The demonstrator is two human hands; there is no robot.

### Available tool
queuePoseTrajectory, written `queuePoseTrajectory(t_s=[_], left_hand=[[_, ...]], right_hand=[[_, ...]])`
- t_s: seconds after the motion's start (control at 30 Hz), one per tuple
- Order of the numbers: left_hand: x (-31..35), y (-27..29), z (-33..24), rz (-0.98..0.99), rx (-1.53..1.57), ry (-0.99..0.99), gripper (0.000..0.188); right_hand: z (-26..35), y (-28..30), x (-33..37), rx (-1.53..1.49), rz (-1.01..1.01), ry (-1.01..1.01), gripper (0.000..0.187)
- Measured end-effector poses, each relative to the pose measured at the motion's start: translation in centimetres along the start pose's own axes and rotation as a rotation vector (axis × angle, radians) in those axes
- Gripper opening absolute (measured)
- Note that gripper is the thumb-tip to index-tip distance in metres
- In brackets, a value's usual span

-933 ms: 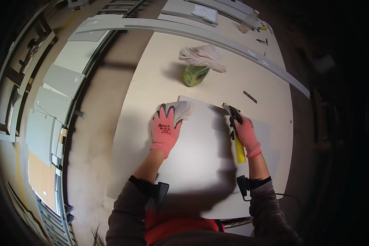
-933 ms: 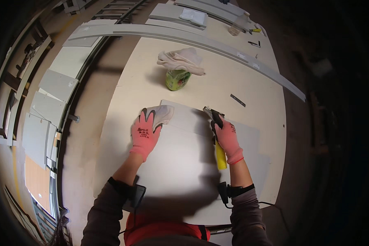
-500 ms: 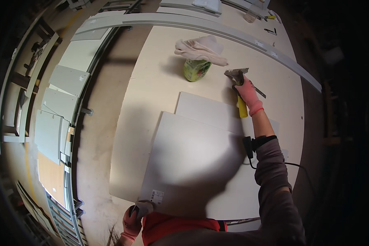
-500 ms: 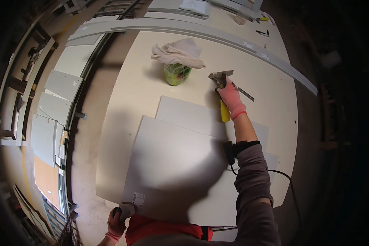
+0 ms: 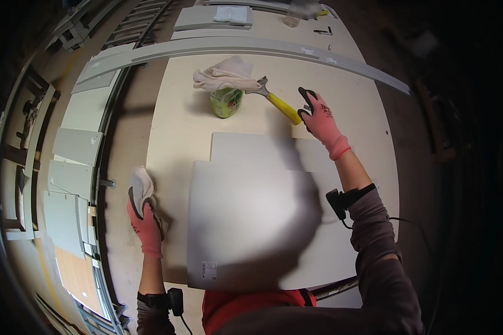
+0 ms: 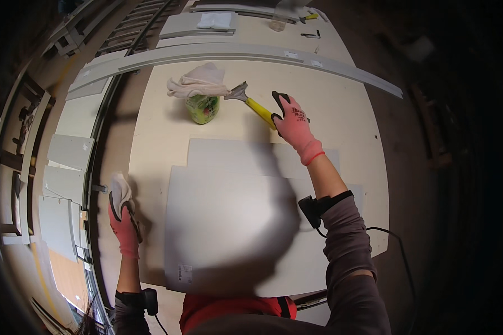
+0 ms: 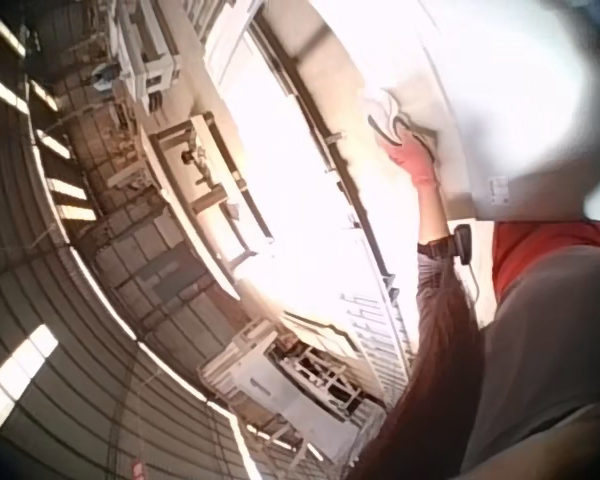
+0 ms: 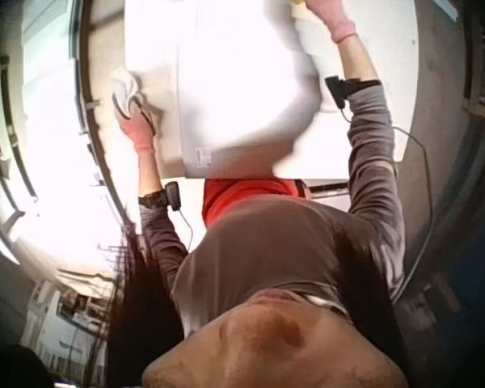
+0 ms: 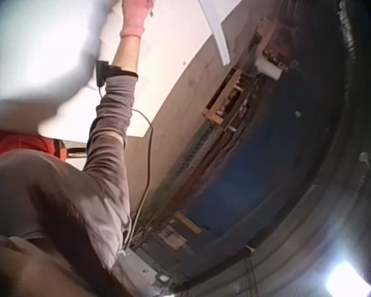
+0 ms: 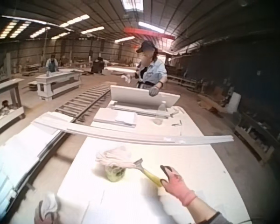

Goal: Scraping residues and wiping down furniture panels in a workshop environment.

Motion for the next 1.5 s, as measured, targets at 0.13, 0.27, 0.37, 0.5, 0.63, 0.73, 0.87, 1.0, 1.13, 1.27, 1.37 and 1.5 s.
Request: queuePoseTrajectory(t_s=[0.13,0.27,0.37,0.5,0.63,0.73,0.87,1.0,1.13,1.27,1.37,1.5], left_hand=[[-8.0,-10.9,-5.0,0.240,0.181,0.109,0.069],[-10.4,-13.5,-7.4,0.397,-0.296,0.045,0.083],[-9.1,-14.6,-11.9,0.323,-0.597,-0.206,0.083],[-8.4,-18.6,-14.7,0.304,-0.206,-0.495,0.088],[-10.4,-23.5,-11.5,0.247,0.039,-0.368,0.089],[-12.3,-29.5,-14.6,0.461,0.071,-0.565,0.077],[-9.9,-32.3,-18.3,0.566,-0.220,-0.906,0.064],[-9.7,-30.5,-18.4,0.428,-0.161,-0.879,0.072],[-8.0,-31.1,-22.3,0.534,-0.054,-0.821,0.072],[-5.3,-30.6,-25.7,0.672,0.035,-0.666,0.071],[-1.0,-31.5,-28.9,0.786,-0.282,-0.910,0.073],[5.4,-31.5,-32.7,0.795,-0.447,-1.295,0.062]], right_hand=[[7.1,1.8,2.9,0.070,-0.047,0.274,0.058],[17.4,-0.5,3.0,0.260,-0.063,0.455,0.075],[20.8,-2.0,0.1,0.417,-0.094,0.510,0.079],[20.5,-5.6,-4.9,0.543,-0.028,0.542,0.069],[20.1,-7.0,-4.6,0.315,0.082,0.479,0.054],[17.3,-5.4,-3.3,0.057,-0.073,0.424,0.046],[5.4,-5.2,-2.8,-0.638,-0.176,-0.057,0.034],[3.6,1.3,0.1,-1.022,-0.159,-0.290,0.034],[-2.9,5.6,1.8,-1.029,-0.376,-0.175,0.033],[-5.2,2.3,4.2,-1.864,-0.014,-0.203,0.049],[-5.3,0.6,7.6,-2.151,0.269,-0.261,0.066],[-8.6,-1.2,12.1,-2.110,0.190,-0.259,0.069]])
Point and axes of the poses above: each hand's wrist, its own x-axis away from the middle knuckle, its own y-axis out of the back of the hand, z = x × y, the point moved 9 cm from there along -x, towards the middle knuckle, and after that the axes turned 10 degrees about -y, right-handed, at the moved point
